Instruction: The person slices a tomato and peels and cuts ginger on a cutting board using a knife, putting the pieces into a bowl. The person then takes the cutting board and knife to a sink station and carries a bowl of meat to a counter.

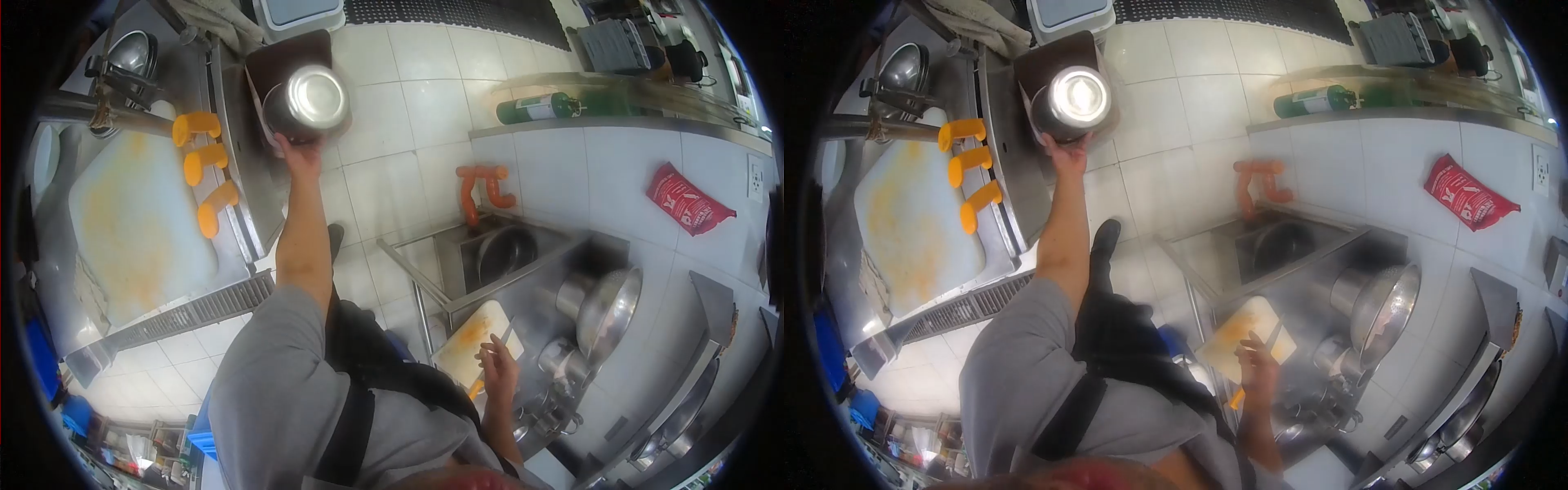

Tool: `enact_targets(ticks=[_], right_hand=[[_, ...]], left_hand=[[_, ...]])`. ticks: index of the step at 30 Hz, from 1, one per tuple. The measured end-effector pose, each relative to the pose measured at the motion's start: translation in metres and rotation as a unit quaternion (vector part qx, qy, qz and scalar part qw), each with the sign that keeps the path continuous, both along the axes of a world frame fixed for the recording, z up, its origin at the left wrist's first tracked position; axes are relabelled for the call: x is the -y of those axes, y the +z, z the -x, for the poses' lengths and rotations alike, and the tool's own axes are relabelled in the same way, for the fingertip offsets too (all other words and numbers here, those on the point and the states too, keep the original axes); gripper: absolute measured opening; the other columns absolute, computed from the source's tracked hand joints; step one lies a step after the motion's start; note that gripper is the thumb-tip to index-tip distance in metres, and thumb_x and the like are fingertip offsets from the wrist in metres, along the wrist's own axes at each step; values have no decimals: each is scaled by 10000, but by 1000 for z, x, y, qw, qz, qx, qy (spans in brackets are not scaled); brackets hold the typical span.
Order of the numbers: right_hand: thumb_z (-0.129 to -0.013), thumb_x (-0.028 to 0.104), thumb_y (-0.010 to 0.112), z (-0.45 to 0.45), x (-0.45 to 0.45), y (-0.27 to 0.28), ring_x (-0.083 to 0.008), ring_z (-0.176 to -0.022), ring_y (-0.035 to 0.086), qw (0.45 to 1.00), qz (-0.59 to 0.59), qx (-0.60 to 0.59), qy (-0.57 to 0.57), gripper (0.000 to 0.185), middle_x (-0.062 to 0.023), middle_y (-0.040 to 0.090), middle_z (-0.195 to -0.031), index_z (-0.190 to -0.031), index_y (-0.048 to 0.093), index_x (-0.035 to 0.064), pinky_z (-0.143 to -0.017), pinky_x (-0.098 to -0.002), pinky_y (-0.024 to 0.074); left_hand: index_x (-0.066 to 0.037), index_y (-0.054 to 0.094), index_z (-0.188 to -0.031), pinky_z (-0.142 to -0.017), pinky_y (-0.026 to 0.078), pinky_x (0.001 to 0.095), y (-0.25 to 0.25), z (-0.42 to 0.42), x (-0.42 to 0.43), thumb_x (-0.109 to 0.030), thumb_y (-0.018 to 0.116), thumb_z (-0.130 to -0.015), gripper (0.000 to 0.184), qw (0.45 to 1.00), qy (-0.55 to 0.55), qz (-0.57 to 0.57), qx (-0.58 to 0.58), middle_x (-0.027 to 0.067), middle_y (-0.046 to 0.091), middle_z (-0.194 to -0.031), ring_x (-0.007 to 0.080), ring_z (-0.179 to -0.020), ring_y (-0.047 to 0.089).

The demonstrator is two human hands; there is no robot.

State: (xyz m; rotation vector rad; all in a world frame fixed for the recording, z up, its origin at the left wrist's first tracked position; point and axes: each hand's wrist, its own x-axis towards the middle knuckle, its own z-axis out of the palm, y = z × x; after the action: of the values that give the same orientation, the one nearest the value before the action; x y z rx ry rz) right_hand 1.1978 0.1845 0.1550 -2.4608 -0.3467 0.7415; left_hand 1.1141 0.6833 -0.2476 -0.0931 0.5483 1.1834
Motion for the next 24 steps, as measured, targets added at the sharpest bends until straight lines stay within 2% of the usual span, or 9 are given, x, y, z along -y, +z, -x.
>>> enact_targets(ticks=[10,13,16,17,18,20,21,22,24], right_hand=[[-900,32,617,0,23,-10,-151,-808,678,1000,8,-14,24,382,-112,673,-1012,-1272,557,-34,-666,-244,529],[-900,28,616,0,26,-8,-149,-805,677,999,-3,-10,32,381,-111,673,-1012,-1272,557,-32,-666,-245,531],[-901,28,616,13,41,0,-148,-802,676,1000,-18,-16,20,382,-111,673,-1005,-1274,558,-27,-667,-247,532],[-901,29,616,16,46,2,-147,-800,676,999,-33,-11,21,383,-110,673,-1002,-1275,559,-25,-667,-247,532],[-901,29,616,19,53,3,-147,-800,676,999,-43,-10,20,383,-110,673,-1002,-1275,559,-25,-667,-247,532],[-903,36,617,27,73,7,-151,-799,677,997,-73,1,11,377,-112,676,-995,-1272,565,-22,-669,-253,532],[-903,36,617,32,83,10,-151,-799,677,996,-85,2,5,377,-112,676,-995,-1272,565,-22,-669,-253,532],[-904,37,616,36,94,13,-156,-803,678,996,-92,13,3,371,-116,679,-992,-1267,570,-24,-671,-255,533],[-905,38,615,48,119,21,-161,-807,679,993,-112,23,-10,365,-120,683,-990,-1262,575,-26,-673,-258,533]], left_hand=[[-180,242,-1468,-1091,317,632,9,12,18,-602,633,-827,862,999,-15,-34,29,75,227,-1518,312,-1395,253],[-180,231,-1471,-1070,338,638,23,15,23,-575,607,-864,816,998,-18,41,-33,79,227,-1510,305,-1394,248],[-48,367,-1399,-995,473,503,59,12,36,-517,651,-868,763,986,-99,-13,-136,116,417,-1415,297,-1269,448],[13,574,-1122,-959,500,419,77,12,44,-384,706,-874,486,976,-107,-35,-184,123,548,-1280,266,-1134,553],[13,574,-1122,-959,500,419,87,13,54,-384,706,-874,486,976,-107,-46,-184,123,548,-1280,266,-1134,553],[-25,640,-806,-911,495,357,104,16,82,-266,780,-817,279,856,-150,-269,-414,90,611,-1200,198,-1088,591],[-37,596,-669,-904,495,369,136,21,100,-183,868,-681,309,765,-128,-357,-520,116,613,-1245,233,-1077,612],[-37,596,-669,-904,495,369,169,28,120,-183,868,-681,309,760,-126,-370,-519,116,613,-1245,233,-1077,612],[-46,602,-698,-893,507,382,234,43,165,-190,899,-595,346,576,-92,-585,-564,152,575,-1309,305,-1120,603]])
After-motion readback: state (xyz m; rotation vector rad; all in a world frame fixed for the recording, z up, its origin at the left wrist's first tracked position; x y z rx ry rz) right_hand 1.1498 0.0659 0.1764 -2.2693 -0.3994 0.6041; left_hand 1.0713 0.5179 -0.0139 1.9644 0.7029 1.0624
